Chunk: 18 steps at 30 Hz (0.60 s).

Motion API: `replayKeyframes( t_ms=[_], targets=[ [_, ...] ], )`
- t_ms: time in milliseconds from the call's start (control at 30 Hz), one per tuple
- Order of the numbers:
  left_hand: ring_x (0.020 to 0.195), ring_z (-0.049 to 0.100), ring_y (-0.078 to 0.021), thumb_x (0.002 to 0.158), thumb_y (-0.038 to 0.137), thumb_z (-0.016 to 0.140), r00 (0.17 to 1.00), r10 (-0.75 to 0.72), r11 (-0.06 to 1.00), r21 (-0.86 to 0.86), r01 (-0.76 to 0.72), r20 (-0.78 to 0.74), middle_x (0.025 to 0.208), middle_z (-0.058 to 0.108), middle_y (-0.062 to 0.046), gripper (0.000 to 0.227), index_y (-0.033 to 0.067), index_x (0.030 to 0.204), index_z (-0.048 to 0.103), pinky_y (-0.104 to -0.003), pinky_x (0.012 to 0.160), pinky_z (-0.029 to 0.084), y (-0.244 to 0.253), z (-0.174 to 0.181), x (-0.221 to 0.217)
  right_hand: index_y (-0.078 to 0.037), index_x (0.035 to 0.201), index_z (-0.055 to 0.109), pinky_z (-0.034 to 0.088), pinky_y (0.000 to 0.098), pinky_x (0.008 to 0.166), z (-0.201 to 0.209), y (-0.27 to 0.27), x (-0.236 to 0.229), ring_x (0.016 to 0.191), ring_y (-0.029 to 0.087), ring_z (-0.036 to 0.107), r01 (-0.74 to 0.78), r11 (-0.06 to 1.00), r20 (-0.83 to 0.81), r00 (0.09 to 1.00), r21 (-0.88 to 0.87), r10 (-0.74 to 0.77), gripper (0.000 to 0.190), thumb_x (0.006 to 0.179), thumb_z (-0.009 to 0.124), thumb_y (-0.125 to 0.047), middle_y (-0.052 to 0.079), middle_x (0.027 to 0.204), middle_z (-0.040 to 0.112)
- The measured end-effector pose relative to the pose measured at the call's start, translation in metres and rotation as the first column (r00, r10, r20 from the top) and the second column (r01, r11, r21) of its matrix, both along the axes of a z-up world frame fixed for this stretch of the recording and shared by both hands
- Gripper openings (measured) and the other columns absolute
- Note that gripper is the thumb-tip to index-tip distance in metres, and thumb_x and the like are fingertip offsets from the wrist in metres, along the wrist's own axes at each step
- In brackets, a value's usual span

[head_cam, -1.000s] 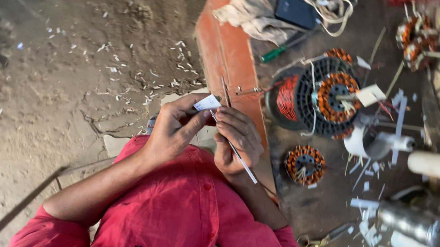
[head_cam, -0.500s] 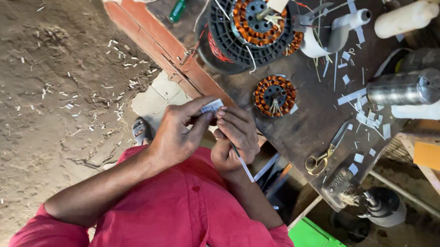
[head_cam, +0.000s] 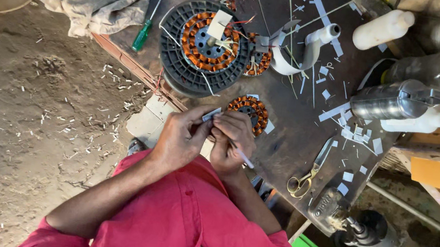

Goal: The person assembles small electrical components by hand, using scissors to trim wires and a marker to label paper tags. They place tags on the components and organize them on the workbench.

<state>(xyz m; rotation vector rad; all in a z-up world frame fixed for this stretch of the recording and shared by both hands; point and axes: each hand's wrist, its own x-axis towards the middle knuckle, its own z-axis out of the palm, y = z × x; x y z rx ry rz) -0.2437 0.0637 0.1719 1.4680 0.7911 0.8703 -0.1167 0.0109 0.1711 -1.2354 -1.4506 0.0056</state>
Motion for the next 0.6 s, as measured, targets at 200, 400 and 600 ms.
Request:
replayKeyframes(
  t_ms=[200, 400, 600],
  targets=[
    [0.084, 0.078, -0.0169, 0.100, 0.002, 0.054, 0.990, -0.133, 0.935, -0.335, 0.112, -0.040, 0.099, 0.078, -0.015, 0.035, -0.0014, 0.135, 0.057, -0.029, 0.063, 0.060, 0.005, -0.024, 0.047, -0.001, 0.096, 0.062, 0.059, 0.0374, 0.075, -0.021, -0.035, 0.081, 0.084, 0.026, 0.070, 0.002, 1.000, -0.196, 0.980, -0.031, -0.008, 0.004, 0.098, 0.064, -0.004, 0.012, 0.094, 0.071],
    [0.095, 0.078, -0.0178, 0.106, 0.006, 0.054, 0.987, -0.155, 0.952, -0.271, 0.140, -0.032, 0.103, 0.077, -0.015, 0.024, -0.0051, 0.125, 0.062, -0.029, 0.082, 0.063, 0.005, -0.042, 0.049, -0.002, 0.099, 0.074, 0.052, 0.0415, 0.071, -0.059, -0.057, 0.208, 0.079, 0.034, 0.069, 0.435, 0.417, 0.360, 0.899, -0.798, -0.248, 0.022, 0.096, 0.080, -0.023, 0.019, 0.085, 0.072],
    [0.089, 0.078, -0.0177, 0.103, 0.007, 0.056, 0.926, -0.067, 0.993, -0.113, 0.027, -0.371, 0.095, 0.078, -0.013, 0.024, -0.0013, 0.122, 0.068, -0.031, 0.073, 0.062, 0.007, -0.039, 0.047, -0.004, 0.118, 0.072, 0.058, 0.0420, 0.076, -0.067, -0.062, 0.219, 0.090, 0.029, 0.074, 0.277, 0.475, 0.138, 0.942, -0.835, -0.308, 0.038, 0.085, 0.078, -0.021, 0.015, 0.106, 0.075]
  ],
)
